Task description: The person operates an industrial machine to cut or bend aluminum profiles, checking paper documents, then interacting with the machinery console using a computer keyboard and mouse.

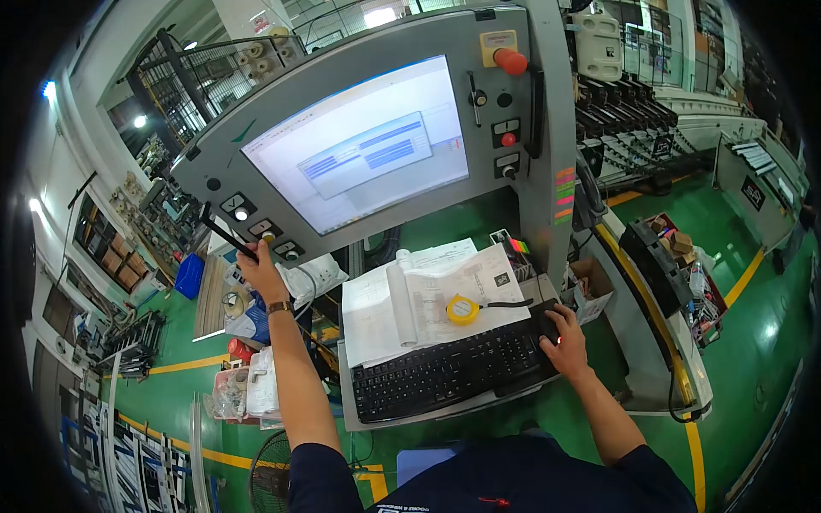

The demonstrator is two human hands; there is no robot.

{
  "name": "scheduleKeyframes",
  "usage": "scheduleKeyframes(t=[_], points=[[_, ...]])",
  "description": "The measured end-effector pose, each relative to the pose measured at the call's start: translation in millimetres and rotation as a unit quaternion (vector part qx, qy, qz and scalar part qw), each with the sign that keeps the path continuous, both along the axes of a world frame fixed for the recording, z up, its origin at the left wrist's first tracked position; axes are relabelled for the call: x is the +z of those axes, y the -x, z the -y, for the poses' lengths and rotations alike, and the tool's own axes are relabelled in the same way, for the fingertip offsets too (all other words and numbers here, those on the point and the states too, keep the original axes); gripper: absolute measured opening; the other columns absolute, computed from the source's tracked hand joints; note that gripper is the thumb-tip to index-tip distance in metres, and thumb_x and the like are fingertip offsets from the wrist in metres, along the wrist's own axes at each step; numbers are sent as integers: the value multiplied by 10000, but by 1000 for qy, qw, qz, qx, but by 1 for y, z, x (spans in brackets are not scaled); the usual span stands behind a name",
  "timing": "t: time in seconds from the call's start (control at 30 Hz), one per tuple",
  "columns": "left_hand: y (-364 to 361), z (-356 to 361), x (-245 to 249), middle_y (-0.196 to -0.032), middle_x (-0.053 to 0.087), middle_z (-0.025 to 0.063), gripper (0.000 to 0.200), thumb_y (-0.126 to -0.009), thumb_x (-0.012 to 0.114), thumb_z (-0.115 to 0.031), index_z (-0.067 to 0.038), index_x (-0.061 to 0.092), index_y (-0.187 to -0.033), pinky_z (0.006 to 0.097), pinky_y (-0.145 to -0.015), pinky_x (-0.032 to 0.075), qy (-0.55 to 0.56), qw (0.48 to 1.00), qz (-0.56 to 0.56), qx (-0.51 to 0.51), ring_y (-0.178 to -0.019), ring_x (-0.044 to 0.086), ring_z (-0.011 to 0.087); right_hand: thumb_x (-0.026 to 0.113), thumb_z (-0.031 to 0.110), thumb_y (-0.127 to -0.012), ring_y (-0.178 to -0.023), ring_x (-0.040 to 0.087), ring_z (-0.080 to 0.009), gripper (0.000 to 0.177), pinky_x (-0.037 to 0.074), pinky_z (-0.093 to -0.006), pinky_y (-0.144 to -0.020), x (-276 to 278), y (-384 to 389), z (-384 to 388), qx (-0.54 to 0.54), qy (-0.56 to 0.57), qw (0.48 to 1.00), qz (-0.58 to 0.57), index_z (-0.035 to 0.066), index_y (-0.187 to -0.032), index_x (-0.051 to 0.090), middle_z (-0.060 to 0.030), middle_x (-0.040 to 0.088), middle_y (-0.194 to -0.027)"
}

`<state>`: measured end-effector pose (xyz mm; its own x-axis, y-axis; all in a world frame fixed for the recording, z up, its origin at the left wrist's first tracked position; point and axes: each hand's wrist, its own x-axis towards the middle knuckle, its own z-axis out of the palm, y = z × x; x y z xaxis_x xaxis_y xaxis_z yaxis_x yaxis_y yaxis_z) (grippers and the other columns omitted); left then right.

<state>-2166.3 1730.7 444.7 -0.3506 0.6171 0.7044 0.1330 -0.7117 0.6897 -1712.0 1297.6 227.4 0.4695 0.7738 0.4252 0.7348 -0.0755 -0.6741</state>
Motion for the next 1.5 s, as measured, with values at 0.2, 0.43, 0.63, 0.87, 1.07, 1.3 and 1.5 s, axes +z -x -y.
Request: scheduleKeyframes(t=[0.2, 0.43, 0.63, 0.87, 1.07, 1.3, 1.5], points=[[-5, 3, 3, -937, 562, -29, 200, -1070, 765, -93, -59, 573, -1114, 252, -779, 446, -12, 1000, 23, -11, -834, 516, 80, 803, 153, -841, -1395, 619, -449, 617, 534, -500, -1156, -3, 0, -1, -2, -15, 1000, 9, 83, -1438, 667, -188, 590, -1546], [-3, 3, 1, -931, 558, -34, 191, -1066, 767, -87, -61, 580, -1093, 256, -767, 438, -9, 1000, 19, -20, -830, 507, 73, 794, 148, -839, -1400, 612, -459, 623, 526, -511, -1159, -3, -1, -1, -3, -3, 1000, 11, 72, -1444, 665, -204, 584, -1548], [-1, -4, -2, -931, 559, -33, 194, -1067, 768, -80, -59, 579, -1103, 255, -765, 439, -23, 999, 19, -21, -831, 509, 74, 798, 141, -837, -1391, 618, -463, 626, 532, -512, -1153, -1, 0, 0, -3, -2, 1000, 5, 70, -1446, 669, -207, 579, -1554], [-1, -4, -2, -934, 559, -33, 193, -1071, 765, -72, -56, 578, -1114, 252, -762, 439, -26, 999, 17, -26, -831, 514, 72, 800, 131, -842, -1385, 624, -460, 621, 542, -509, -1141, 0, 0, 0, -4, -4, 1000, 8, 84, -1447, 670, -203, 580, -1554], [-3, 0, 0, -965, 583, -21, 196, -1075, 772, -100, -55, 586, -1114, 264, -796, 452, -13, 999, 25, -38, -866, 534, 83, 800, 132, -842, -1384, 628, -458, 614, 545, -508, -1138, -1, -1, 0, -1, -8, 1000, 3, 92, -1442, 676, -201, 582, -1555], [-7, 15, 4, -1168, 662, 21, 311, -1068, 796, -159, -34, 592, -1267, 321, -930, 483, 24, 989, 107, -95, -1063, 619, 133, 795, 135, -844, -1411, 618, -448, 573, 533, -499, -1156, -9, -4, -1, 0, -18, 1000, 6, 78, -1407, 704, -206, 577, -1562], [-63, 139, -31, -1649, 528, 174, 646, -1089, 712, -58, 23, 424, -1662, 425, -1291, 392, 76, 991, 56, -98, -1539, 502, 271, 790, 187, -868, -1442, 601, -428, 605, 517, -488, -1172, -4, -4, -1, -7, 3, 1000, -13, 83, -1454, 679, -181, 582, -1569]])
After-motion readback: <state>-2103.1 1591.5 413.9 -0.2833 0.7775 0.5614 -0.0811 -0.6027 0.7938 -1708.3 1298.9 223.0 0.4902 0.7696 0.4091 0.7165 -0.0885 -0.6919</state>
